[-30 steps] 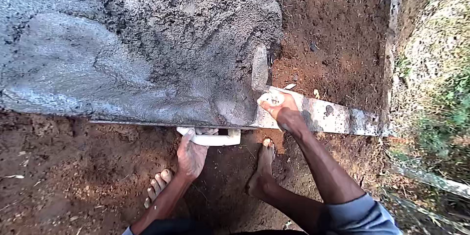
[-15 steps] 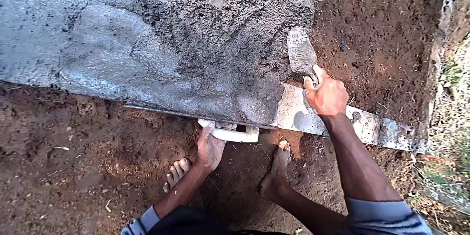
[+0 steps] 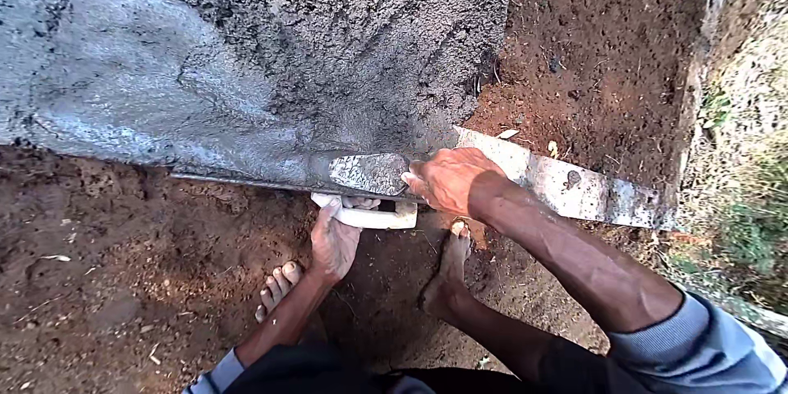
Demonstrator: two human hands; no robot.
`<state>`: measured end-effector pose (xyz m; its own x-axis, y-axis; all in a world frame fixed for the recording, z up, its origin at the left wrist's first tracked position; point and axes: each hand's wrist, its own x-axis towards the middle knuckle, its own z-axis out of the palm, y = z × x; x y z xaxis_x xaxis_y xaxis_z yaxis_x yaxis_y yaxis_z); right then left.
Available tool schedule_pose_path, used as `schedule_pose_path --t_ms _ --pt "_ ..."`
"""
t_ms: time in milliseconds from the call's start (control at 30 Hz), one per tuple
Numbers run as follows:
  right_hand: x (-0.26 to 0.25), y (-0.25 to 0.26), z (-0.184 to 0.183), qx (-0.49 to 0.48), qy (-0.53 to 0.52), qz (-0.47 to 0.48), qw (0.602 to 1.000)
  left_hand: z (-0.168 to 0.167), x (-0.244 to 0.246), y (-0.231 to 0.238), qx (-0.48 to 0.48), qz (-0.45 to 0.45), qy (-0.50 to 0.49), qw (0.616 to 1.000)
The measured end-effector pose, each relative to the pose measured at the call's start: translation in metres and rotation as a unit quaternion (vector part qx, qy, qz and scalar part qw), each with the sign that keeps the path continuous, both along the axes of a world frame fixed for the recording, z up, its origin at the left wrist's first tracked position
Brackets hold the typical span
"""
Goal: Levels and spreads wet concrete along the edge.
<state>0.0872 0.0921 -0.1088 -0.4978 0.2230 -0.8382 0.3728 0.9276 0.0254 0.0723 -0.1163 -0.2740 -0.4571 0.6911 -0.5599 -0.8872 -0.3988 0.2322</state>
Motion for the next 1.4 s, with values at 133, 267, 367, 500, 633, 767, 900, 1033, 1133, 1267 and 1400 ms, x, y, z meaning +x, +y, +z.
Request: schedule_pose_path --t_ms 133,267,367,500,633,767,900,1033,1133,1267,1400 --pt "0.031 0.013 0.005 0.024 -0.023 -0.003 0.999 0.0 -0.001 0.001 0.001 -0.001 0.005 1.0" --pt "0.062 0.028 0.008 0.046 -0.028 -0.025 0.998 0.0 0.0 0.0 0.003 0.001 -0.004 1.0" --pt "0.085 0.038 0.002 0.072 -0.041 -0.035 0.996 -0.001 0.003 0.001 -0.002 0.0 -0.009 1.0" --pt "0.142 0.053 -0.009 0.167 0.178 -0.048 0.969 -0.002 0.004 0.002 0.006 0.0 -0.012 1.0" --pt "0.136 0.023 -0.019 0.108 0.237 -0.055 0.964 -0.001 0.003 0.001 0.001 0.007 -0.017 1.0" --pt "0.102 0.019 -0.033 0.091 0.213 0.015 0.973 0.0 0.004 0.003 0.0 0.007 -0.01 1.0" --pt "0.07 0.026 -0.029 0.08 0.128 0.003 0.989 0.001 0.003 0.002 -0.008 0.01 -0.011 1.0" --pt "0.04 0.035 -0.029 0.095 0.112 -0.007 0.989 0.003 0.002 0.002 -0.018 0.012 -0.018 1.0" --pt "0.029 0.045 -0.036 0.121 0.165 -0.016 0.979 0.001 0.002 0.0 -0.02 0.017 -0.023 0.999" --pt "0.024 0.04 -0.025 0.169 0.221 -0.086 0.957 0.001 0.004 -0.001 -0.01 0.013 -0.023 1.0" --pt "0.034 -0.005 -0.021 0.101 0.26 0.014 0.96 0.002 0.005 -0.004 -0.016 -0.001 -0.014 1.0"
